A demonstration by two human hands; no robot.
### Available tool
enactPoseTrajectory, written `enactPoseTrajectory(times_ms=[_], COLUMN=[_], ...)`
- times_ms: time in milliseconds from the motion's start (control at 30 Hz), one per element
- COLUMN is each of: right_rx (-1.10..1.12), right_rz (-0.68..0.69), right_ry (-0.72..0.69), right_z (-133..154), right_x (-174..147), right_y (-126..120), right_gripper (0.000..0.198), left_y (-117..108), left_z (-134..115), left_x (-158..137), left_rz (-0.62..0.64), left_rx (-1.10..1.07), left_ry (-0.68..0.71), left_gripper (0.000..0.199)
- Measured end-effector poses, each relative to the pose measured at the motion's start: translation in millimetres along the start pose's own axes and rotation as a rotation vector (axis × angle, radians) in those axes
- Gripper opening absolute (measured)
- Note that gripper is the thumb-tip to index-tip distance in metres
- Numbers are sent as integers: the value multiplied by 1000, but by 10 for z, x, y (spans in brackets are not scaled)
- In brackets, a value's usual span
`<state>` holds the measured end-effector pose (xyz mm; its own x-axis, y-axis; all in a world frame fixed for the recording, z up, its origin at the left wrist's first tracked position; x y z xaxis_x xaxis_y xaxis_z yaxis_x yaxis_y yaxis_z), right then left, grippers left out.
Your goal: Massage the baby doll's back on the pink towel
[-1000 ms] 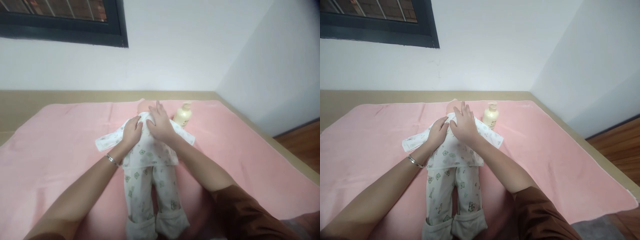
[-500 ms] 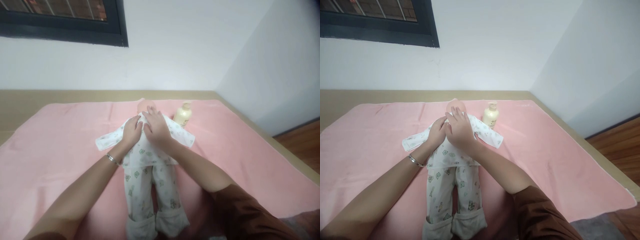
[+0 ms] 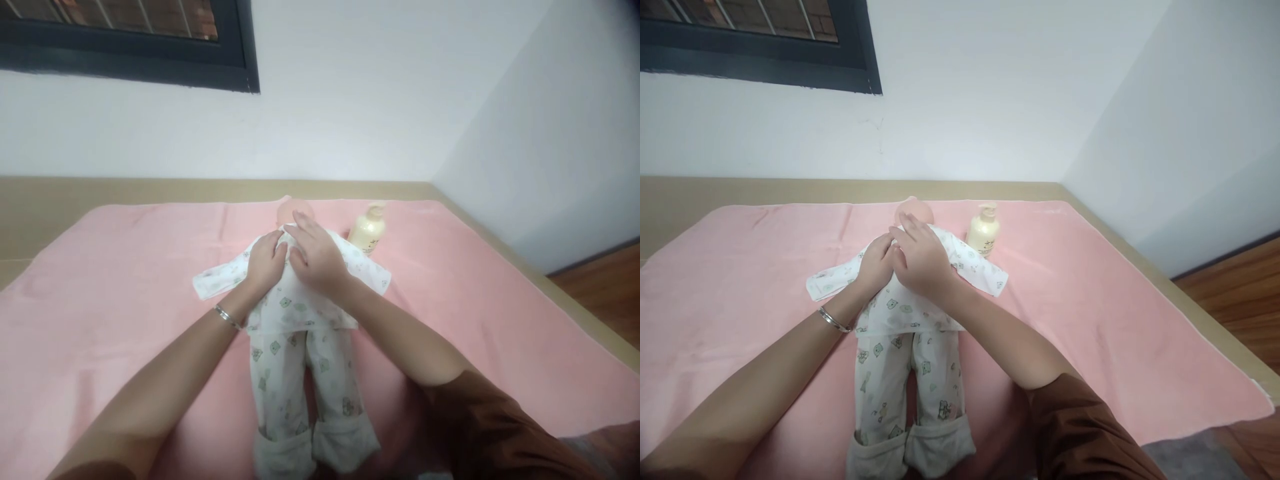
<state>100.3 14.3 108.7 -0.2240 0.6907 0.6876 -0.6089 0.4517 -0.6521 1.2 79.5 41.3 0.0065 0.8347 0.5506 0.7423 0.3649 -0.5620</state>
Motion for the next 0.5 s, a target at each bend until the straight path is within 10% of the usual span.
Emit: enactPoseTrajectory(times_ms=[167,500], right_rx=[-134,-109], right_rz=[223,174], right_ry=[119,149], right_z=[-141,-109], right_x=[-130,-57], right_y=[316,193], right_gripper=[61,65], left_y=[15,12], left_z=[59,52], left_x=[-1,-10], left_rz=[-11,4], left_rx=[-5,23], left_ry=[-11,-32], left_gripper=[44,46])
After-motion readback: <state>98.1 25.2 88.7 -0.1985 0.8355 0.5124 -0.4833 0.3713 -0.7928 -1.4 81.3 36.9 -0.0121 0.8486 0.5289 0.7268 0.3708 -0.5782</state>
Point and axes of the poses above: each hand's wrist, its own x-axis towards the middle knuckle, its own y-axis out of the palm, z = x × y, the point moved 10 cm from there along x, towards the middle knuckle, and after that the axes turned 12 degrees about -z, right-handed, at the moved point
